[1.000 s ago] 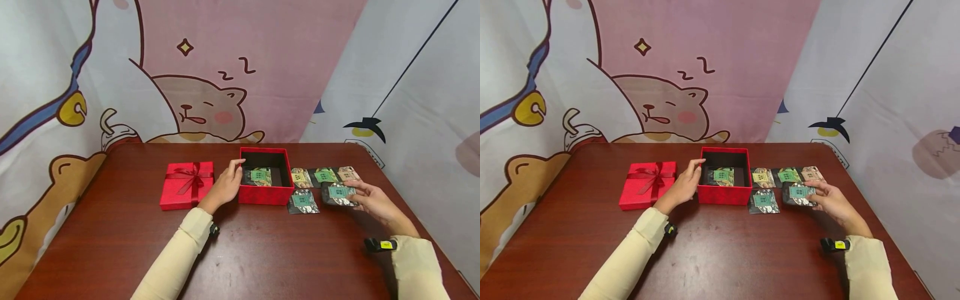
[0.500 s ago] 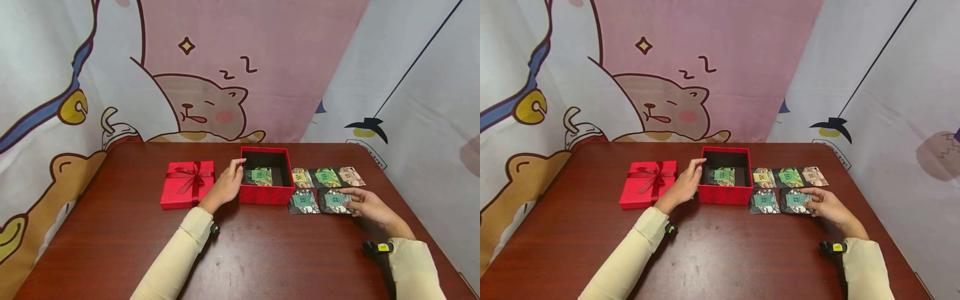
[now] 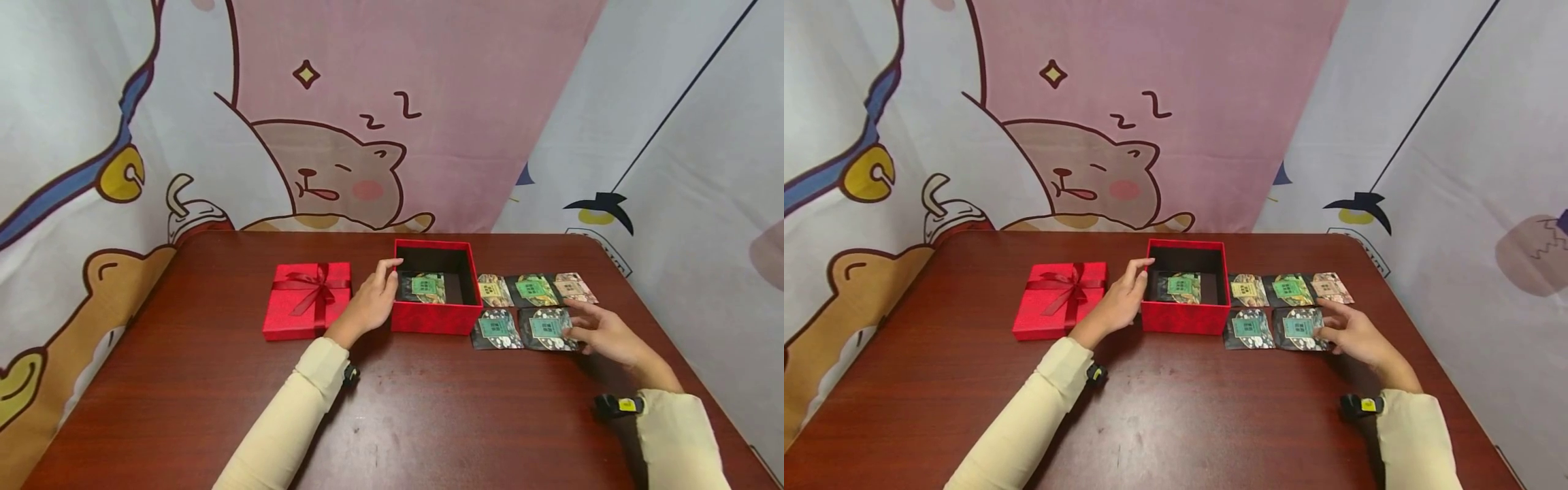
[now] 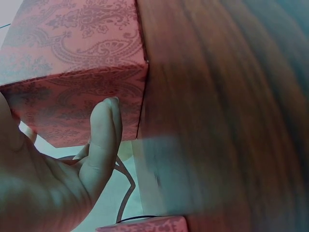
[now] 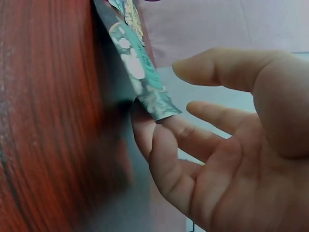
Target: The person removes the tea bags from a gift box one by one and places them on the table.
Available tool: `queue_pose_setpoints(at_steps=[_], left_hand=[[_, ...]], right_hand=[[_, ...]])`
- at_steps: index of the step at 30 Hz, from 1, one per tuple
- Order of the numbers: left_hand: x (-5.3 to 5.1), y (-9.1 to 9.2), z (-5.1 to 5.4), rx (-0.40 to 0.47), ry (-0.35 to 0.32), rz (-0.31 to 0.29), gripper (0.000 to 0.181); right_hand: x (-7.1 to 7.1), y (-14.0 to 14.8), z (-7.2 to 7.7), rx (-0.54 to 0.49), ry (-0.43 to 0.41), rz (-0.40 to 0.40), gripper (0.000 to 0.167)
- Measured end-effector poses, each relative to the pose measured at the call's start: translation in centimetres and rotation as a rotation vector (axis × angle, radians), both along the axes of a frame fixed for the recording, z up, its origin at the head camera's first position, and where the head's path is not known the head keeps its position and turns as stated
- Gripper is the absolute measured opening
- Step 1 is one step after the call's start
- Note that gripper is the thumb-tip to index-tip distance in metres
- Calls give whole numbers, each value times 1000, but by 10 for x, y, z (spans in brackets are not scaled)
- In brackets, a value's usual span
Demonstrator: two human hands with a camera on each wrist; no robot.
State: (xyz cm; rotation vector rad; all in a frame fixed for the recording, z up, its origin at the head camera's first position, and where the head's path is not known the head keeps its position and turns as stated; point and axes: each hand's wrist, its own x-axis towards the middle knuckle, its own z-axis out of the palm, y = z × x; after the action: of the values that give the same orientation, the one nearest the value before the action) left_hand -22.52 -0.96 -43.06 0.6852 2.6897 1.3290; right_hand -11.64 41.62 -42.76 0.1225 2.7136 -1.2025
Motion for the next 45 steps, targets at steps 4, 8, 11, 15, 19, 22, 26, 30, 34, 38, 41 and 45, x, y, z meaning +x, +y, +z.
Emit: queue_pose_setpoints(at_steps=[4,8,11,15,19,22,26,30,34,38,41,45], left_hand=[[0,0,0,4,2,4,42],[0,1,0,-8,-6,6,42],[0,1,-1,-11,-10,8,42],[0,1,-1,-6,-9,14,42],[0,1,-2,0,-9,11,42],[0,1,-1,6,-4,9,42],[0,1,-1,8,-1,11,43],[0,1,-1,7,-6,12,43],[0,2,-1,3,-6,11,43],[-1,2,-2,3,-3,17,42],[-1,2,-1,4,-4,19,42],[-1,2,-1,2,-10,12,43]], right_hand=[[1,1,3,34,0,-6,66],[2,2,4,19,29,-18,63],[1,1,5,19,61,-41,61],[-4,-3,8,41,89,-70,59],[-10,-16,13,35,136,-103,56],[-14,-31,22,35,184,-111,53],[-19,-55,39,31,230,-102,54],[-25,-79,53,0,241,-96,56],[-31,-98,63,-14,251,-78,57],[-35,-116,69,-45,275,-56,55],[-37,-130,72,-83,308,-32,52],[-41,-147,78,-96,332,-5,49]])
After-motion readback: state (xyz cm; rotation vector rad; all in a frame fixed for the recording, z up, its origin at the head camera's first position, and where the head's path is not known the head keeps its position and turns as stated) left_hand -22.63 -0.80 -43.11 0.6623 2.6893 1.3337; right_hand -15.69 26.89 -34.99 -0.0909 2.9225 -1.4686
